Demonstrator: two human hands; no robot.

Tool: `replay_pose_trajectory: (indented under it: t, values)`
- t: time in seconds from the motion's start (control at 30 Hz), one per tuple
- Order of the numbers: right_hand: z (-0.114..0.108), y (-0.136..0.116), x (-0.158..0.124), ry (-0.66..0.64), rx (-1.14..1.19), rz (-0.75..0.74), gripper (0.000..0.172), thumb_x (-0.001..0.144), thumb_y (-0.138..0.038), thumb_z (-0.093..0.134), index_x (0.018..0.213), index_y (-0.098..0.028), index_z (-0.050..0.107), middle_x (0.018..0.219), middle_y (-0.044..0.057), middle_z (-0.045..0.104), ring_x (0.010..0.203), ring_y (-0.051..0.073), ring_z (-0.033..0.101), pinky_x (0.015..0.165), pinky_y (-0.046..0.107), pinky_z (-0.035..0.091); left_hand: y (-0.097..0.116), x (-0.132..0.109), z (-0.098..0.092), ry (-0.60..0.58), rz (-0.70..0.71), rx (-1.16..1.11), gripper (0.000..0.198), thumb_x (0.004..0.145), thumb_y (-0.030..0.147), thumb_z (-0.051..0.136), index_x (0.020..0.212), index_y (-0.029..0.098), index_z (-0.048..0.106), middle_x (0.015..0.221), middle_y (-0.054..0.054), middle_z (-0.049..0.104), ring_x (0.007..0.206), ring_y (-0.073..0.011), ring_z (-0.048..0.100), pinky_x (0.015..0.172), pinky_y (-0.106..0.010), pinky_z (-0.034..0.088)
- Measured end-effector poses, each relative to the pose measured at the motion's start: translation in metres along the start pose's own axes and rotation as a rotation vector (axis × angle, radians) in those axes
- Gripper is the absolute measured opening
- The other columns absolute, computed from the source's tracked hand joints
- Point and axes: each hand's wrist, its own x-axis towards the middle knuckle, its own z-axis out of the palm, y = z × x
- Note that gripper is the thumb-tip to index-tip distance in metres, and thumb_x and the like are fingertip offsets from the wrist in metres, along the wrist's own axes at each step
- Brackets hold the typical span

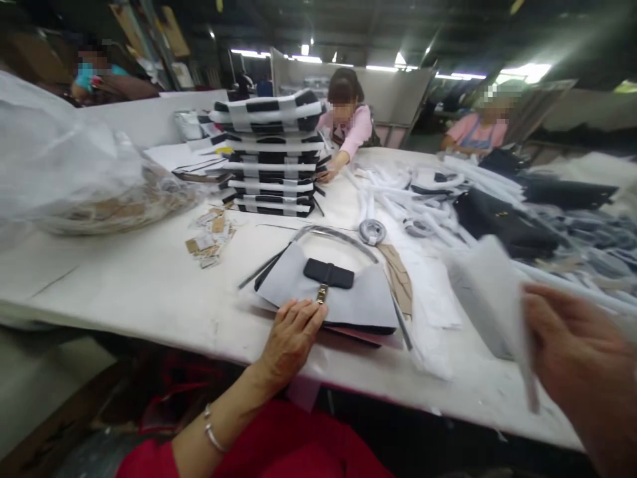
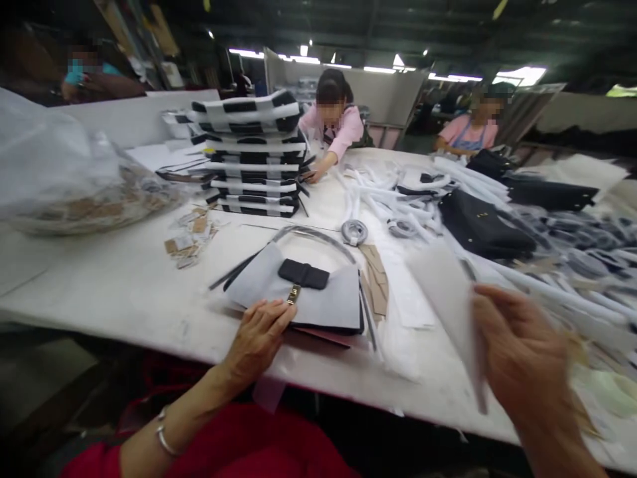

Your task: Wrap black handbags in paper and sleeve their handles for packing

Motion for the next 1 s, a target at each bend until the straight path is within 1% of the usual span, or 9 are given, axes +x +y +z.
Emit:
replay_pose_trajectory:
  t: [0.13,0.23,0.33,0.47,0.6,0.7,0.83,0.93,1.0]
  values:
    - [0.071,-0.110,0.007,-0.550,0.228,-0.197,0.032,0.084,-0.049,0.063,0.096,-0.020,0.068,0.090,0.004,0.068,0.080,0.020,0.061,0.073,0.034,0.049,0.001,-0.004,0.000,-0.010,-0.001,-0.037,0.042,0.096,0.012,0.044,0.137,0.018,0.050,0.127,-0.008,0.063,0.126,-0.0215,0.049,0.113,-0.041,0.029]
    - [0.131,-0.161,-0.002,-0.827,0.278,-0.326,0.020,0.085,-0.038,0.061,0.091,-0.020,0.066,0.083,-0.001,0.066,0.074,0.015,0.057,0.069,0.027,0.044,0.000,-0.005,-0.001,-0.026,-0.002,-0.041,0.043,0.096,0.012,0.042,0.138,0.018,0.050,0.127,-0.008,0.061,0.126,-0.0218,0.048,0.114,-0.041,0.029]
    - [0.178,-0.168,-0.019,-0.937,0.234,-0.394,0.012,0.084,-0.031,0.061,0.084,-0.020,0.063,0.081,-0.003,0.064,0.074,0.013,0.055,0.070,0.026,0.041,0.000,-0.004,-0.003,-0.038,-0.003,-0.058,0.039,0.097,0.015,0.042,0.135,0.017,0.053,0.124,-0.009,0.062,0.119,-0.0223,0.052,0.110,-0.042,0.034]
    - [0.215,-0.133,-0.035,-0.876,0.023,-0.461,0.007,0.083,-0.025,0.059,0.079,-0.020,0.060,0.078,-0.001,0.062,0.074,0.015,0.054,0.072,0.028,0.040,0.000,-0.003,-0.003,-0.012,0.004,-0.067,0.035,0.099,0.018,0.040,0.130,0.015,0.056,0.120,-0.010,0.063,0.112,-0.0217,0.053,0.106,-0.042,0.038]
    - [0.221,-0.108,-0.034,-0.838,-0.002,-0.431,0.010,0.086,-0.029,0.057,0.082,-0.021,0.061,0.081,0.000,0.064,0.077,0.017,0.057,0.074,0.030,0.043,-0.001,-0.003,-0.004,-0.023,0.015,-0.093,0.036,0.099,0.018,0.038,0.131,0.015,0.055,0.123,-0.010,0.061,0.113,-0.0209,0.052,0.109,-0.041,0.035]
    - [0.211,-0.107,-0.027,-0.954,-0.021,-0.444,0.013,0.085,-0.029,0.058,0.094,-0.021,0.065,0.094,0.002,0.068,0.087,0.019,0.062,0.083,0.034,0.047,-0.001,-0.004,-0.005,-0.038,-0.001,-0.106,0.036,0.100,0.019,0.038,0.132,0.016,0.054,0.124,-0.010,0.060,0.114,-0.0214,0.051,0.109,-0.041,0.035]
    - [0.190,-0.101,-0.028,-1.061,-0.092,-0.621,0.036,0.088,-0.034,0.060,0.122,-0.022,0.062,0.126,0.009,0.063,0.117,0.024,0.058,0.103,0.043,0.045,0.000,-0.005,-0.005,-0.049,-0.014,-0.119,0.035,0.099,0.020,0.040,0.130,0.015,0.055,0.119,-0.009,0.061,0.110,-0.0217,0.052,0.106,-0.041,0.037]
    - [0.176,-0.089,-0.036,-1.019,-0.165,-0.805,0.051,0.090,-0.037,0.061,0.137,-0.022,0.052,0.143,0.012,0.053,0.131,0.027,0.049,0.109,0.046,0.041,0.000,-0.006,-0.005,-0.044,-0.020,-0.132,0.027,0.098,0.020,0.042,0.117,0.017,0.061,0.110,-0.007,0.063,0.102,-0.0210,0.054,0.103,-0.041,0.040]
    - [0.168,-0.082,-0.043,-0.957,-0.202,-0.885,0.050,0.092,-0.033,0.058,0.140,-0.021,0.050,0.145,0.013,0.050,0.133,0.027,0.048,0.109,0.046,0.043,0.000,-0.006,-0.005,-0.040,-0.020,-0.139,0.026,0.099,0.020,0.041,0.115,0.016,0.062,0.109,-0.007,0.064,0.101,-0.0210,0.054,0.101,-0.041,0.040]
